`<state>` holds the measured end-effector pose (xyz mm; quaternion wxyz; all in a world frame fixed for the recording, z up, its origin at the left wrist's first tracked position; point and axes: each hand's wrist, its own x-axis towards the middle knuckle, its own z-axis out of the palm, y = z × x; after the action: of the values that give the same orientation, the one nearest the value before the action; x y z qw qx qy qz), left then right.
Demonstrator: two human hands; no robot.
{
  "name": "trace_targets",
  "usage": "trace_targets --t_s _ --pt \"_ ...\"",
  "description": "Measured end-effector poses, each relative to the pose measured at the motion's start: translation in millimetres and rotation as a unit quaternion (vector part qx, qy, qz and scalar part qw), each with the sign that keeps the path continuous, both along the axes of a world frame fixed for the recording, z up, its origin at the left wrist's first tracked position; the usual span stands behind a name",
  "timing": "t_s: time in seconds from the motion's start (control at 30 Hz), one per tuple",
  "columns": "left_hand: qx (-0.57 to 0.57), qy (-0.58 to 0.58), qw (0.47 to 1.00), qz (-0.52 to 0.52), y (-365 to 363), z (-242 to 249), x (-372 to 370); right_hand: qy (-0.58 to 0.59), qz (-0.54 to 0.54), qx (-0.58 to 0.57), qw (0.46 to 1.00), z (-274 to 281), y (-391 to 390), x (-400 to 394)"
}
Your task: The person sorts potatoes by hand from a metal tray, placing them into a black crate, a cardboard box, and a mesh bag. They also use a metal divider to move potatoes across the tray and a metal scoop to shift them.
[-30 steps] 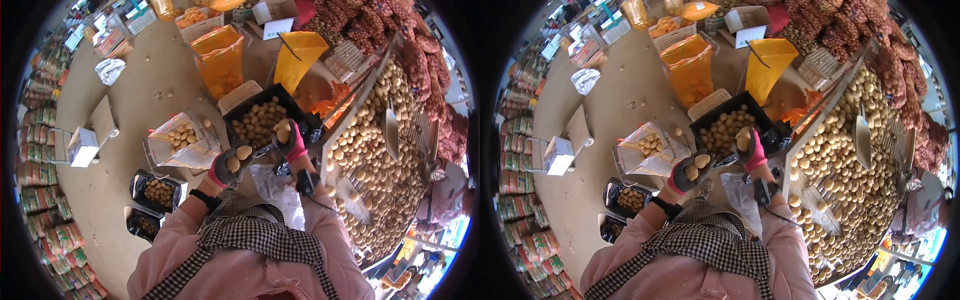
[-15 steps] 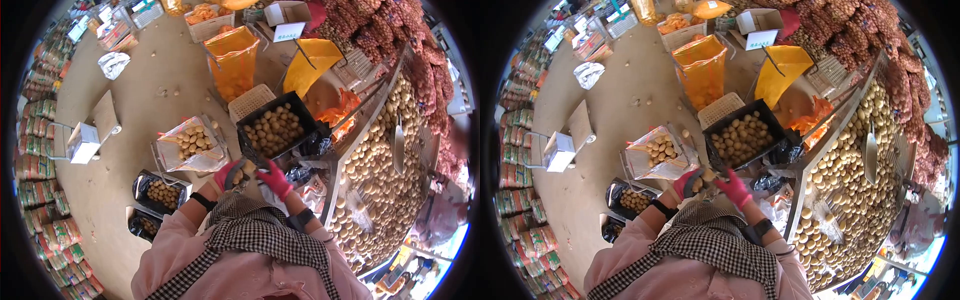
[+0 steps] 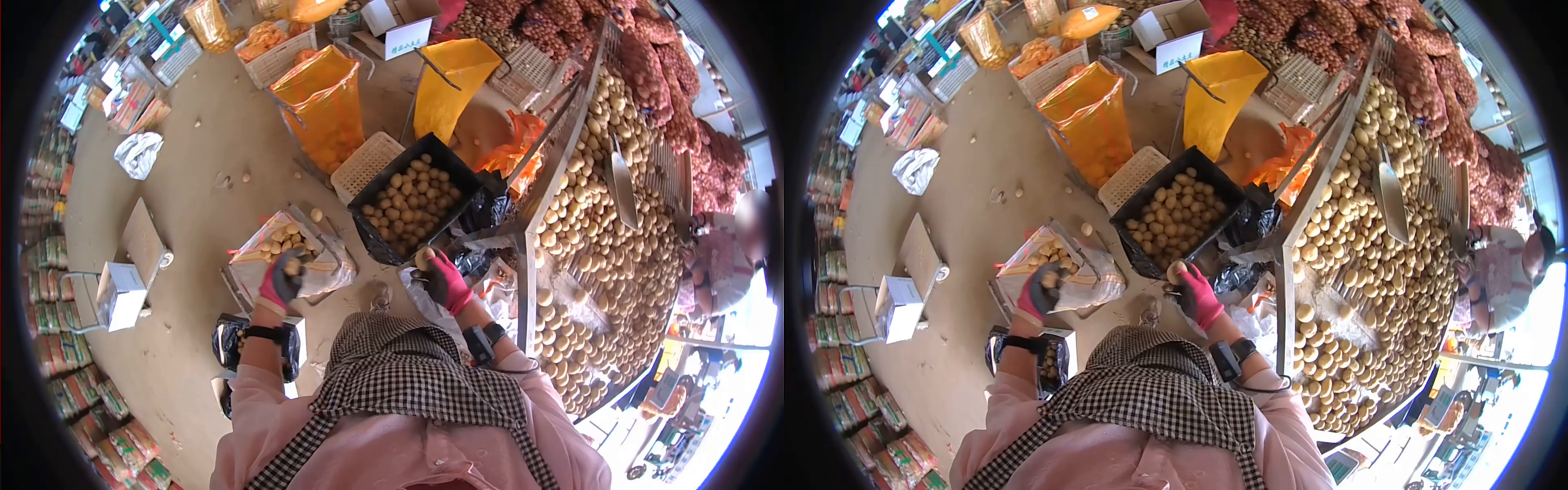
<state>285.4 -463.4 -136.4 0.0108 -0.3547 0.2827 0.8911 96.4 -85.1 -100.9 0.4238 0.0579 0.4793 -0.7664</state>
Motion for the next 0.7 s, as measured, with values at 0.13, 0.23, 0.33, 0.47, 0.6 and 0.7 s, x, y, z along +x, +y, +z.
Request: trace_targets --t_s 0.13,0.23,0.33,0.47,0.6,0.7 --pt "-0.343 -0.193 0.919 0.021 -36 -31 22 -0.138 -0.039 -0.183 0.973 19 7 -4" --pt "-0.586 -0.159 0.790 -0.091 -13 -14 -8 -0.167 -0.054 -0.249 0.953 28 11 -1" --pt "-0.229 0.067 0.966 -0.095 100 60 -60 -0.097 -0.028 -0.216 0.971 47 4 9" --pt "0.205 0.104 0.960 -0.157 186 46 -109 0.119 -0.016 0.157 0.980 32 22 20" --pt "0.353 0.167 0.899 -0.200 207 38 -133 0.035 -0.103 0.089 0.990 51 86 34" --pt "0.297 0.121 0.920 -0.226 222 56 -144 0.017 -0.151 0.066 0.986 72 134 55"
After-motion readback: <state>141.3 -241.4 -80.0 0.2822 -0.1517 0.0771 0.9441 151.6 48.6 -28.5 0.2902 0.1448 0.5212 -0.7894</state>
